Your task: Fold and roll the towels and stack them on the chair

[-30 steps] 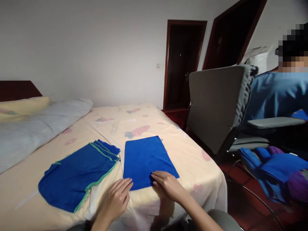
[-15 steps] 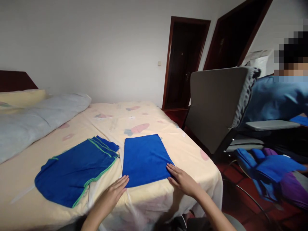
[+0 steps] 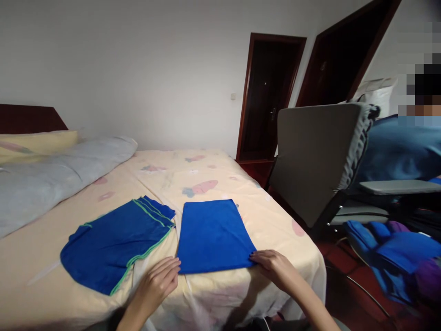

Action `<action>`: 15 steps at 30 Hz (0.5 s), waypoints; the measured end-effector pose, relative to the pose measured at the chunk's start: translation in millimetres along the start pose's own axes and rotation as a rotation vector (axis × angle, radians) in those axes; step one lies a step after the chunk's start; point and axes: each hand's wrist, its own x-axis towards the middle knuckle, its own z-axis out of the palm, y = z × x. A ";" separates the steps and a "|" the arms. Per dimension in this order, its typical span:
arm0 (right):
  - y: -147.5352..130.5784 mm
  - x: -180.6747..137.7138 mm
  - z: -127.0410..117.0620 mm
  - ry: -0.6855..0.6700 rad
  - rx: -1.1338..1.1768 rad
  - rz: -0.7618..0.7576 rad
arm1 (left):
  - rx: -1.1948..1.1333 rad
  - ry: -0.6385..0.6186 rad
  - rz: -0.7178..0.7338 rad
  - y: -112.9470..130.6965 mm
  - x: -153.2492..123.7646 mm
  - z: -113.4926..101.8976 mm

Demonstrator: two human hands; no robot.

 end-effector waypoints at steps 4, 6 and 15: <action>-4.7 -4.4 -5.0 -0.037 0.098 0.076 | -0.096 -0.013 -0.095 5.7 -5.5 7.0; -4.6 -3.5 -8.0 -0.043 0.140 0.121 | -0.188 -0.003 -0.194 2.9 -5.2 9.8; 2.3 19.0 -9.6 0.019 0.297 0.368 | -0.618 -0.013 -0.582 -4.4 23.2 6.4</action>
